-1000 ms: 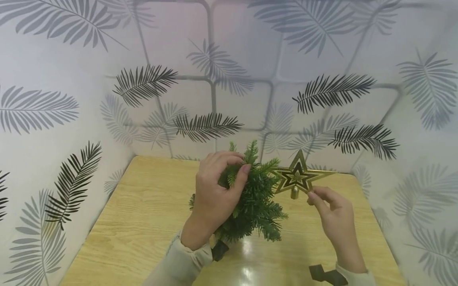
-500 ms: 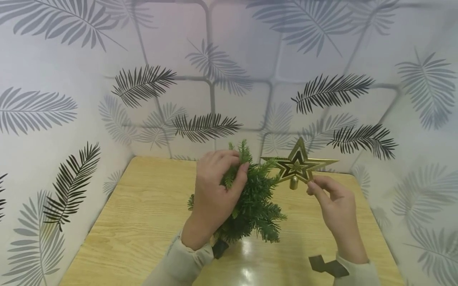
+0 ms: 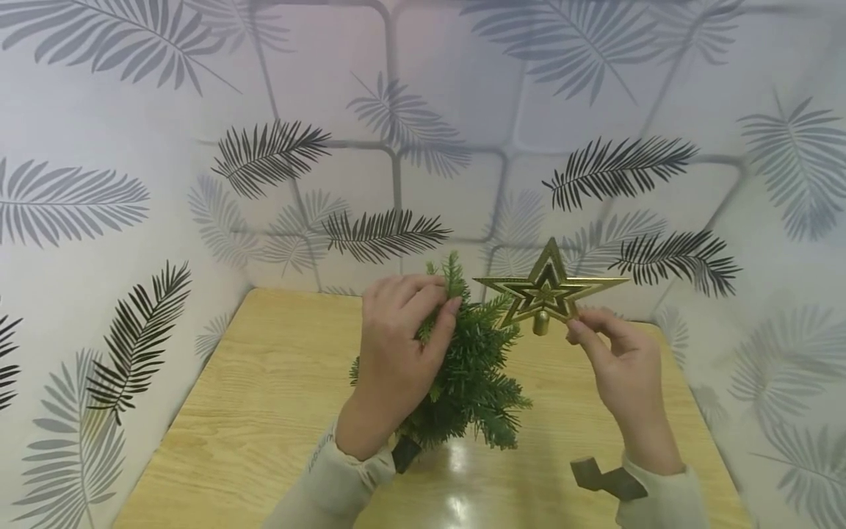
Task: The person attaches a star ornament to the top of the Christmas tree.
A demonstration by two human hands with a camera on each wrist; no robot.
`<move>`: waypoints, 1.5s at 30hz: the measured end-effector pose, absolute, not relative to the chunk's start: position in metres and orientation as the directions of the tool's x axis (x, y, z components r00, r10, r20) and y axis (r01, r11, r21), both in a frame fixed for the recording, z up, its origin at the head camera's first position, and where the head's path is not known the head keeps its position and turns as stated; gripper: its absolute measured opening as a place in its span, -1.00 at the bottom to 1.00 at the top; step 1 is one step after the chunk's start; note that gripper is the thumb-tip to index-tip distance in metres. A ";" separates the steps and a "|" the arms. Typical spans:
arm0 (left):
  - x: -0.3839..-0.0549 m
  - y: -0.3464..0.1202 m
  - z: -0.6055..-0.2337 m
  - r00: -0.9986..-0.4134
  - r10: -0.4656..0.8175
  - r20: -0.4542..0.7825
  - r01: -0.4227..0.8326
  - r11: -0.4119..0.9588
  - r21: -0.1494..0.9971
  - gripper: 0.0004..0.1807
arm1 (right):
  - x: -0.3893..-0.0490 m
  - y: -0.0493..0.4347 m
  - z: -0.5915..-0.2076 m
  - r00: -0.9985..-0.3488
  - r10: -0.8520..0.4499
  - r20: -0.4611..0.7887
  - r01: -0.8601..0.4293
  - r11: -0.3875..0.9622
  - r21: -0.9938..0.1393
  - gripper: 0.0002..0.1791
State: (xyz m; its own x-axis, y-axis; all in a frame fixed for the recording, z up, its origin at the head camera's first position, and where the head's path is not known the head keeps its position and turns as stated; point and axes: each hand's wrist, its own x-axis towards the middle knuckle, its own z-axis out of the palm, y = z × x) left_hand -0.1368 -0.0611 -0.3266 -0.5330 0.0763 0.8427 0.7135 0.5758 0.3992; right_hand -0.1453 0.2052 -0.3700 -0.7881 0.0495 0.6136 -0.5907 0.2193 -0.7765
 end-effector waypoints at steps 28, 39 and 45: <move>-0.130 -0.063 -0.320 -0.575 0.134 0.807 0.661 0.658 0.362 -0.79 | -0.152 0.174 -0.321 -0.782 0.077 0.618 -0.623 -0.073 -0.779 -0.94; -0.128 -0.063 -0.315 -0.597 0.157 0.786 0.642 0.682 0.351 -0.78 | -0.158 0.157 -0.303 -0.715 0.084 0.694 -0.698 -0.116 -0.706 -0.94; -0.128 -0.065 -0.315 -0.611 0.155 0.776 0.630 0.690 0.357 -0.77 | -0.161 0.146 -0.296 -0.693 0.093 0.715 -0.717 -0.190 -0.671 -0.89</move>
State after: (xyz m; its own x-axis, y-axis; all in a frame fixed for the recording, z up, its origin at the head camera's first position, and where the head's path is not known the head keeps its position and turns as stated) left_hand -0.1279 -0.0647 -0.3151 -0.6109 0.1553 0.7763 0.6295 0.6899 0.3574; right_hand -0.1613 0.1456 -0.2960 -0.6934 0.0929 0.7145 -0.7168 -0.1901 -0.6709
